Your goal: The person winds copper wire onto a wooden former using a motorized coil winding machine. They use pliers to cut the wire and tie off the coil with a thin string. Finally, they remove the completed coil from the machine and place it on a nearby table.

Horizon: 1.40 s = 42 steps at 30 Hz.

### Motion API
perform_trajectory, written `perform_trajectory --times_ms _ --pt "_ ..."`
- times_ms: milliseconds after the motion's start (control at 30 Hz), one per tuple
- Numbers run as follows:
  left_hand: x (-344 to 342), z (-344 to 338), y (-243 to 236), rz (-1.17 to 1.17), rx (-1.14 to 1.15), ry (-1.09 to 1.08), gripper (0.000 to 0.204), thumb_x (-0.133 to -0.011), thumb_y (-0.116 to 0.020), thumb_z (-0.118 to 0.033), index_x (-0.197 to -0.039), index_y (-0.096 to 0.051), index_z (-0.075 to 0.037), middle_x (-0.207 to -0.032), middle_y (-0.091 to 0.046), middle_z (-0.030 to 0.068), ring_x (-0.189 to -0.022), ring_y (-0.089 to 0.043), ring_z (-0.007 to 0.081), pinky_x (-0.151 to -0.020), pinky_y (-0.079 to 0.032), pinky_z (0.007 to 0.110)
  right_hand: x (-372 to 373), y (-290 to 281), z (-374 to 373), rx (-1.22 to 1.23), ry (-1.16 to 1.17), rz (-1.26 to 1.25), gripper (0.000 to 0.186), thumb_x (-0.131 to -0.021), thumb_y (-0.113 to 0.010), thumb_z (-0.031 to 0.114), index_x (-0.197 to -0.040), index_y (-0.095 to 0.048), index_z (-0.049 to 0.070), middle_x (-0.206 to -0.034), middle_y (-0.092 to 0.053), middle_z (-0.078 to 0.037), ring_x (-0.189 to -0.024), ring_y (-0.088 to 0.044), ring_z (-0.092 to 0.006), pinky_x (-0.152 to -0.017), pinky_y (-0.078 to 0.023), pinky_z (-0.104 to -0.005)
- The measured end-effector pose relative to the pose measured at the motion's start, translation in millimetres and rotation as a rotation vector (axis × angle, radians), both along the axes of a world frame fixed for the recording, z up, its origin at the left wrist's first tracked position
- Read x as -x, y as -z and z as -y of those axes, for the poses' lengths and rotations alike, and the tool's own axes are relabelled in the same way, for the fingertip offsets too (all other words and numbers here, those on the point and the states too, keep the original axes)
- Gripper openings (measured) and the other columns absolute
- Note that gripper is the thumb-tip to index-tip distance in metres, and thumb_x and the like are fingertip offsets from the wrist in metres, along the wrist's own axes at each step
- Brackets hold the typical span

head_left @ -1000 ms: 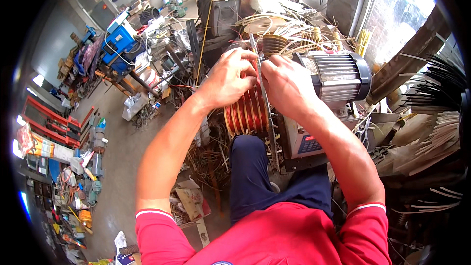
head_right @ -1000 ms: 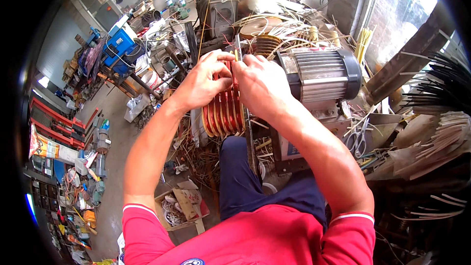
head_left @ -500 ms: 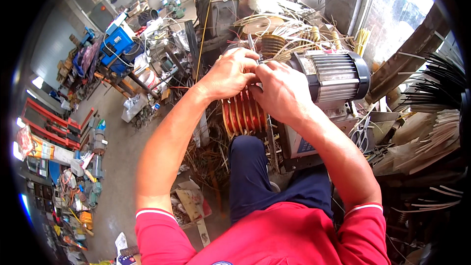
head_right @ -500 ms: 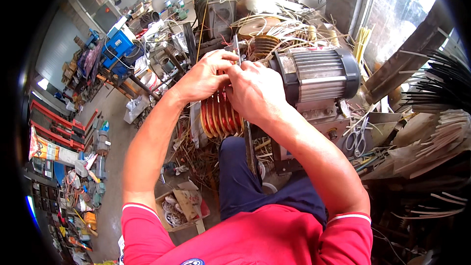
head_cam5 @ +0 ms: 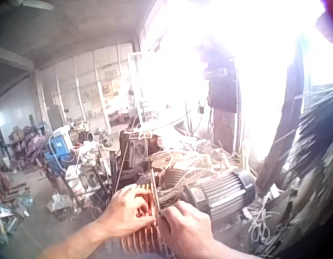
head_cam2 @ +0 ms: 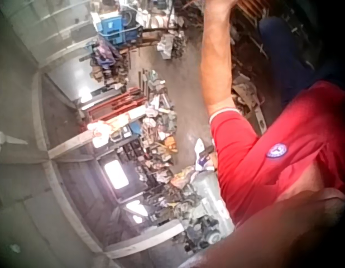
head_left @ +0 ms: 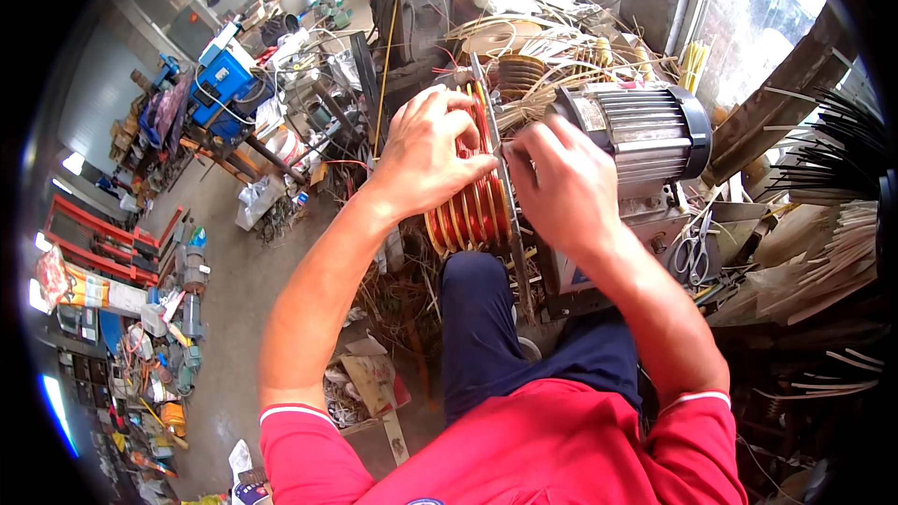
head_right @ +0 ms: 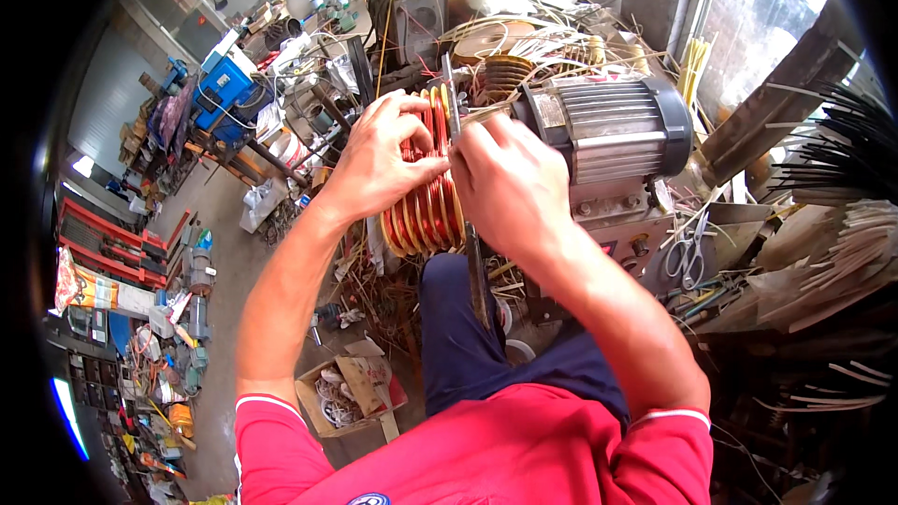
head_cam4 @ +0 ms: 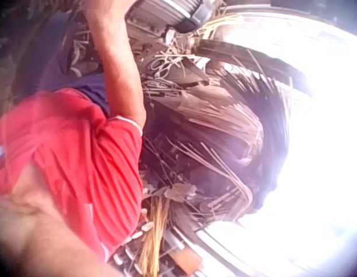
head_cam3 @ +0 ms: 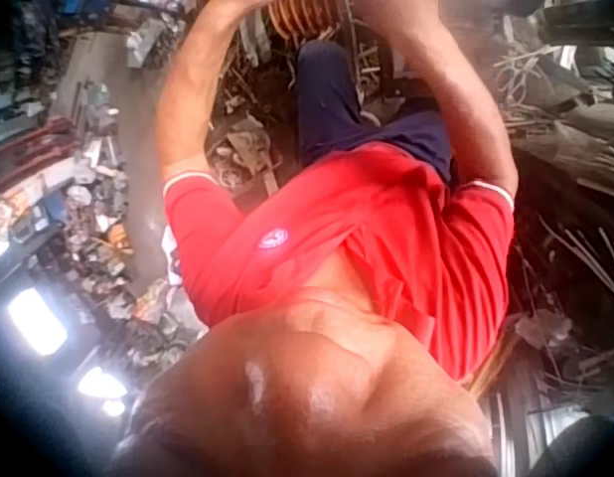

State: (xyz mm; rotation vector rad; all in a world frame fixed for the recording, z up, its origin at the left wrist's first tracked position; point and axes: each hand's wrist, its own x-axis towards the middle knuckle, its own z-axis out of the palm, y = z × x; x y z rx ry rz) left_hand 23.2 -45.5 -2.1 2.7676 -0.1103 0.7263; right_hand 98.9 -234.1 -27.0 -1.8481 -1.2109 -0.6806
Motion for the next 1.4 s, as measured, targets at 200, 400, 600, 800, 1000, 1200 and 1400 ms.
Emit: perform_trajectory --times_ms 200,400,600,800,1000,1200,1400 --pt "-11.1 5.7 -2.1 0.079 -0.105 -0.095 0.028 -0.072 -0.082 -0.024 -0.082 -0.064 -0.005 -0.121 -0.063 0.0115 -0.116 -0.057 0.0310 -0.101 -0.044 0.044 69.0 50.9 56.6 0.149 -0.067 -0.753 0.026 -0.091 -0.072 0.021 -0.104 -0.063 0.001 -0.084 -0.069 -0.018 -0.075 -0.070 -0.0316 -0.066 -0.055 -0.0390" --pt "23.6 8.8 -9.8 0.314 0.136 -0.178 0.026 -0.086 -0.075 -0.022 -0.099 -0.067 -0.002 -0.134 -0.059 0.0170 -0.134 -0.050 0.0315 -0.113 -0.036 0.043 94.0 53.0 71.0 -0.081 -0.437 -1.498 0.053 -0.101 -0.062 0.026 -0.143 -0.045 -0.002 -0.097 -0.071 -0.012 -0.078 -0.064 -0.0126 -0.068 -0.053 -0.0274" --pt "106.5 11.3 -11.2 0.611 0.294 -0.244 0.013 -0.093 -0.064 -0.003 -0.103 -0.065 0.003 -0.131 -0.057 0.0141 -0.124 -0.053 0.0222 -0.109 -0.039 0.037 76.1 -20.7 48.3 -0.284 -0.642 -1.266 0.064 -0.101 -0.060 0.031 -0.150 -0.033 -0.001 -0.102 -0.071 -0.012 -0.081 -0.062 -0.0106 -0.070 -0.051 -0.0262" --pt "124.6 37.3 8.1 0.547 0.404 -0.236 0.016 -0.095 -0.063 -0.005 -0.109 -0.063 0.003 -0.133 -0.056 0.0138 -0.124 -0.053 0.0213 -0.104 -0.044 0.035 -5.9 -60.5 -28.2 -0.250 -0.516 -0.833 0.068 -0.094 -0.064 0.039 -0.145 -0.043 -0.002 -0.119 -0.067 -0.023 -0.109 -0.065 -0.0289 -0.095 -0.052 -0.0401" --pt "146.4 77.4 64.4 0.381 0.493 -0.221 0.015 -0.096 -0.061 -0.006 -0.108 -0.064 0.002 -0.127 -0.060 0.0132 -0.118 -0.057 0.0221 -0.104 -0.044 0.036 65.0 39.3 43.1 0.029 -0.231 -0.194 0.041 -0.082 -0.073 0.005 -0.119 -0.059 0.000 -0.125 -0.056 -0.023 -0.119 -0.054 -0.0415 -0.104 -0.044 -0.0470" --pt "122.8 127.5 98.0 0.208 0.882 -0.137 0.021 -0.102 -0.056 -0.014 -0.112 -0.063 0.003 -0.117 -0.065 0.0108 -0.107 -0.062 0.0204 -0.096 -0.048 0.032 95.2 68.7 64.6 0.100 -0.356 -0.447 0.062 -0.081 -0.074 0.003 -0.139 -0.050 0.001 -0.148 -0.041 -0.025 -0.132 -0.047 -0.0440 -0.109 -0.044 -0.0470" --pt "126.0 143.0 101.5 0.015 1.455 -0.201 0.017 -0.103 -0.058 -0.018 -0.098 -0.065 -0.003 -0.065 -0.050 -0.0055 -0.050 -0.040 0.0020 -0.043 -0.030 0.019 104.4 84.1 111.7 -0.002 -0.365 -0.657 0.064 -0.081 -0.072 0.006 -0.140 -0.049 0.002 -0.144 -0.047 -0.021 -0.133 -0.050 -0.0353 -0.105 -0.046 -0.0415"
